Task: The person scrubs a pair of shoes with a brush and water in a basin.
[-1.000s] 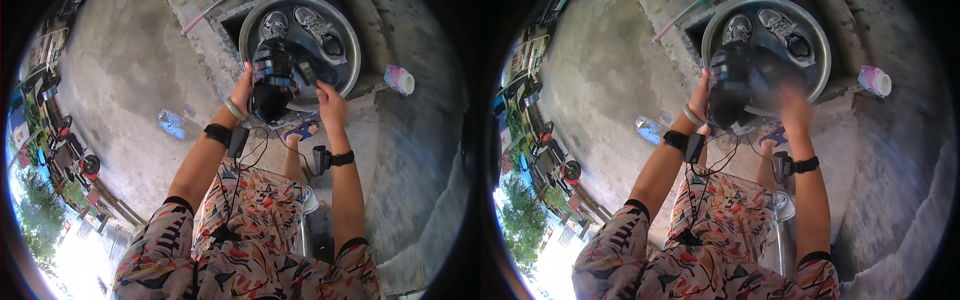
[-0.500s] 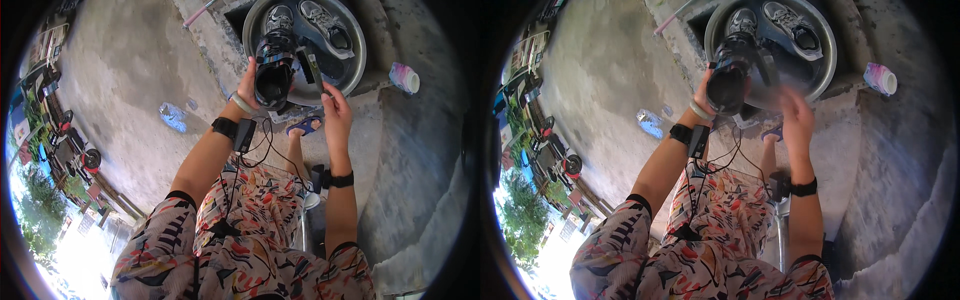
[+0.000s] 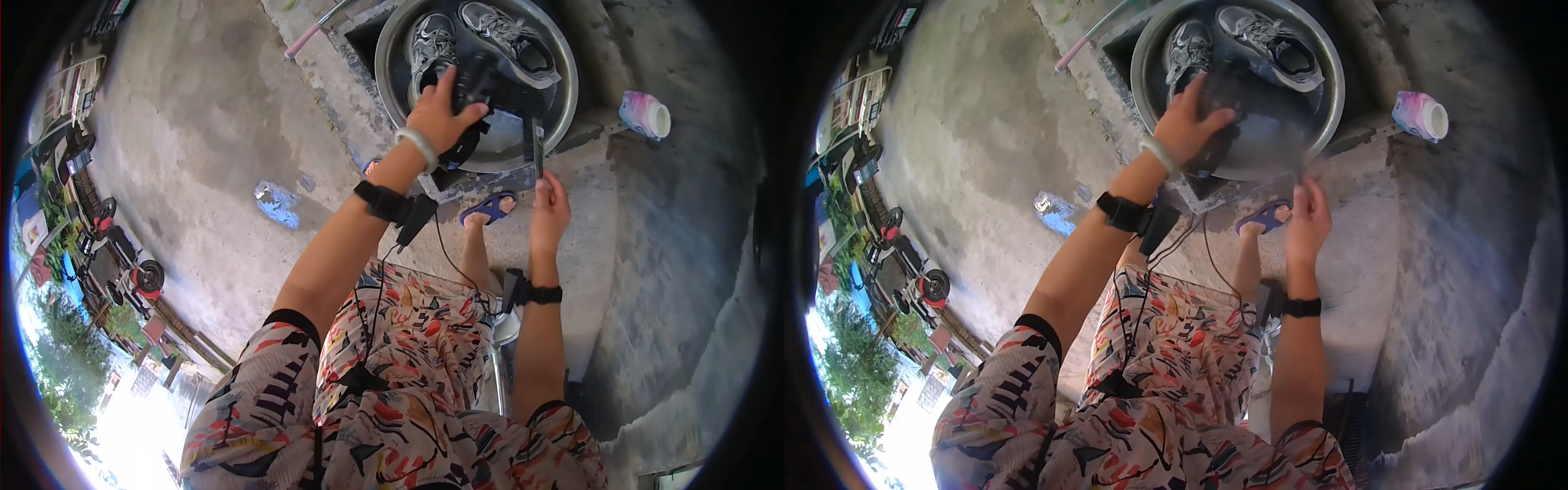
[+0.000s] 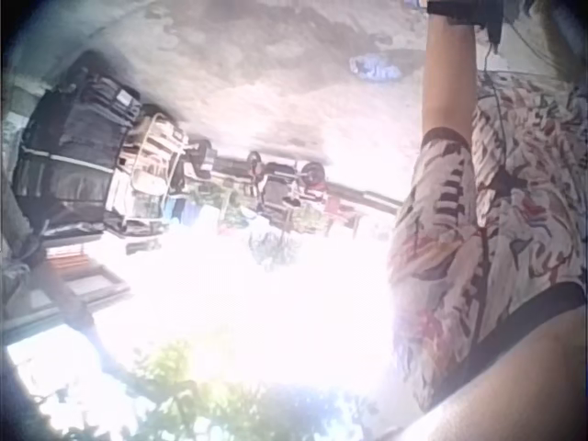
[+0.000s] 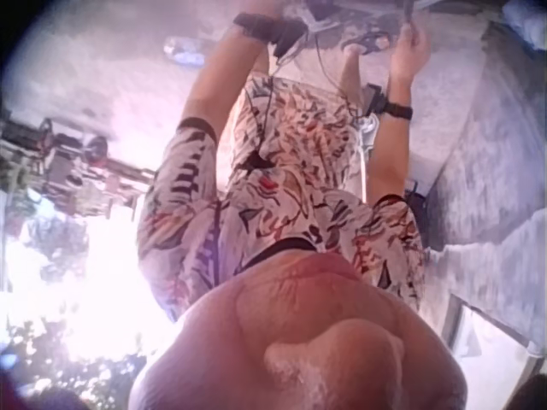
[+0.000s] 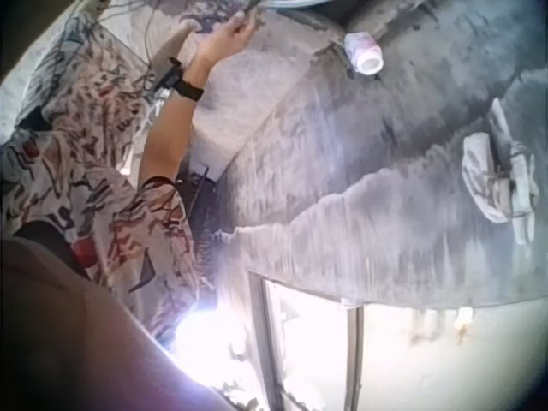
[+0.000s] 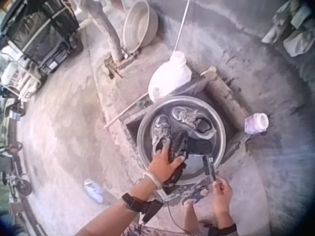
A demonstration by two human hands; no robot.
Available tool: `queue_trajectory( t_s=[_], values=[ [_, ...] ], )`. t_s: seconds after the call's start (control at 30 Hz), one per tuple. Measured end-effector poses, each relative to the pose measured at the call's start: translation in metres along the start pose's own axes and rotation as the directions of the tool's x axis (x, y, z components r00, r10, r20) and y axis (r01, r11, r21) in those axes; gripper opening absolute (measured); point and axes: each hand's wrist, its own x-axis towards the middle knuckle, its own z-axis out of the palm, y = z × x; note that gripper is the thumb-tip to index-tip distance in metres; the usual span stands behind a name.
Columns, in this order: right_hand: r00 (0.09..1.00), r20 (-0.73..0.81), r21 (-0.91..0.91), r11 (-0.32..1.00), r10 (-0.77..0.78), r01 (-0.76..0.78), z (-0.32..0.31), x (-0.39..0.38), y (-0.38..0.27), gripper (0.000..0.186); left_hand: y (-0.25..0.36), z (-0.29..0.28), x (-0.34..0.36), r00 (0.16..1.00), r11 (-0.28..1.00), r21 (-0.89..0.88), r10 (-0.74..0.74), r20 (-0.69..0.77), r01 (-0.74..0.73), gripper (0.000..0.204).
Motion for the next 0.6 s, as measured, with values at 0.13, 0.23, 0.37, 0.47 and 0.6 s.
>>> queue_trajectory(
  t_s=[0.13, 0.23, 0.37, 0.47, 0.6],
  values=[
    [0.996, -0.055, 0.010, 0.997, 0.076, -0.076, -0.027, -0.021, -0.002, 0.029, 0.023, 0.036, 0.015, 0.993, 0.707, 0.698, 0.045, 0.109, -0.109, 0.111],
    [0.983, -0.086, 0.119, 0.982, 0.160, -0.149, -0.031, -0.035, -0.011, 0.029, 0.016, 0.062, 0.024, 0.953, 0.460, 0.839, 0.055, 0.299, -0.290, 0.119],
    [0.977, -0.065, 0.138, 0.972, 0.201, -0.191, -0.032, -0.044, -0.017, 0.027, -0.013, 0.078, 0.030, 0.957, 0.369, 0.884, 0.079, 0.280, -0.289, 0.124],
    [0.976, -0.049, 0.182, 0.963, 0.211, -0.198, -0.037, -0.048, -0.017, 0.025, -0.047, 0.081, 0.039, 0.968, 0.316, 0.915, 0.092, 0.233, -0.250, 0.126],
    [0.961, -0.089, 0.239, 0.942, 0.263, -0.236, -0.051, -0.047, -0.006, 0.025, -0.064, 0.094, 0.051, 0.967, 0.251, 0.936, 0.126, 0.223, -0.249, 0.114]
  ],
)
